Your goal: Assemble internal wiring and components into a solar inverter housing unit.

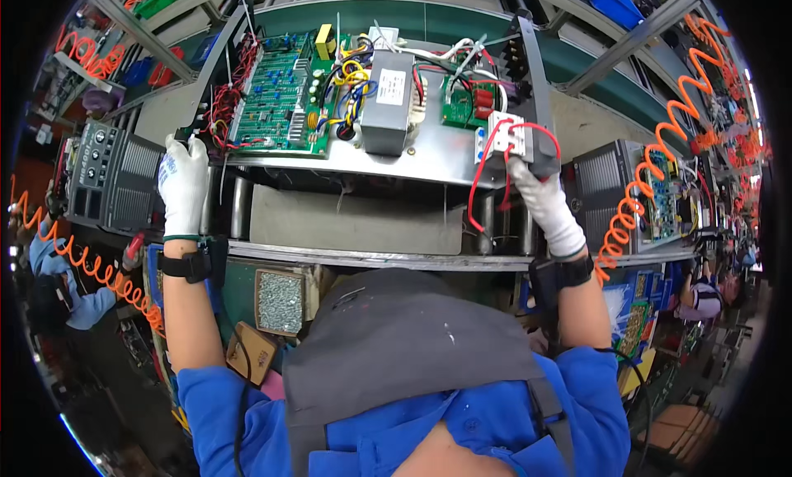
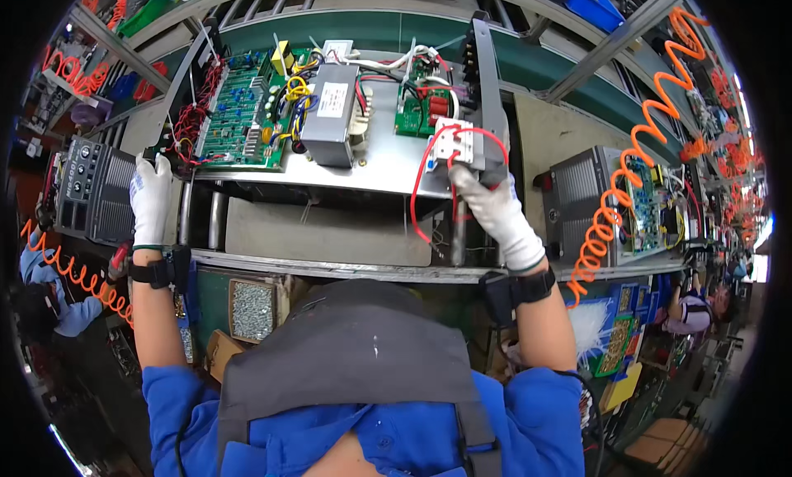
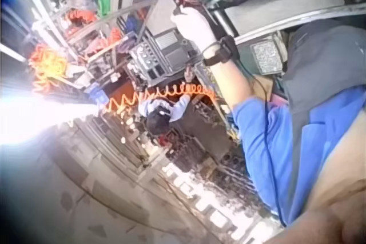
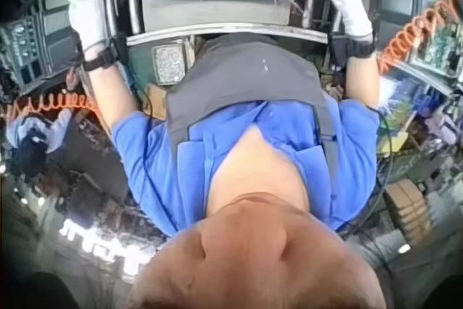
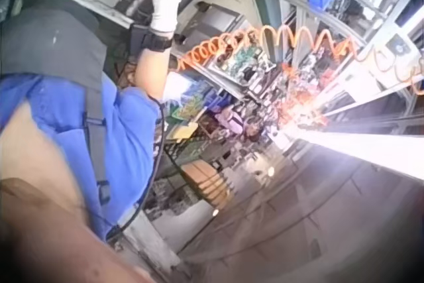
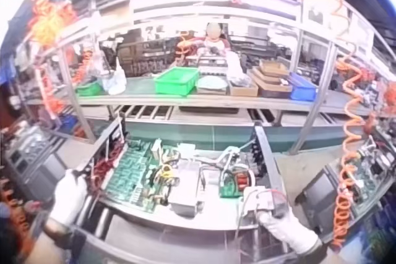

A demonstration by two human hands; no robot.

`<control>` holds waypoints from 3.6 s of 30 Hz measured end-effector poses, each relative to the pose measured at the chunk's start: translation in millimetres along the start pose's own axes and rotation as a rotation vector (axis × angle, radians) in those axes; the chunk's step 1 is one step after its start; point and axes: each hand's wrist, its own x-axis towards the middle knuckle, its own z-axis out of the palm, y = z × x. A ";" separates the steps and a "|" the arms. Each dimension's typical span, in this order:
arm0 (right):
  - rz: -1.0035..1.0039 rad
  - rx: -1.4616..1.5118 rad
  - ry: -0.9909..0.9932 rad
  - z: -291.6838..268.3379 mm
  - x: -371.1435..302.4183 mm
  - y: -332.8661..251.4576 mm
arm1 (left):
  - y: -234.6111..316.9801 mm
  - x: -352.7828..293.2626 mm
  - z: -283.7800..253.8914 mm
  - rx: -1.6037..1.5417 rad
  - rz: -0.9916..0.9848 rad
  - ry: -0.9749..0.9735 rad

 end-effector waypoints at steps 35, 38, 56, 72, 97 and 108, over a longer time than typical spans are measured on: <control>0.017 -0.648 1.262 -94.3 -469.0 -17.9 | 630.6 -314.0 -23.7 -1.340 0.617 -1.655; 0.464 -1.468 1.590 -111.6 -517.8 -42.5 | 706.8 -358.3 -34.1 -1.264 0.908 -1.750; -0.300 -0.418 1.206 -250.7 -393.9 -64.8 | 734.1 -382.5 -3.5 -0.417 1.592 -0.826; -0.069 -0.259 0.850 -177.9 -339.2 -48.7 | 682.9 -348.3 3.2 -1.440 0.741 -1.404; -0.206 -0.280 1.343 -194.1 -452.2 -97.7 | 514.8 -307.2 24.8 0.125 1.725 -0.476; -0.096 -0.322 0.867 -300.3 -469.1 -103.7 | 412.0 -168.2 16.9 0.409 0.964 -0.005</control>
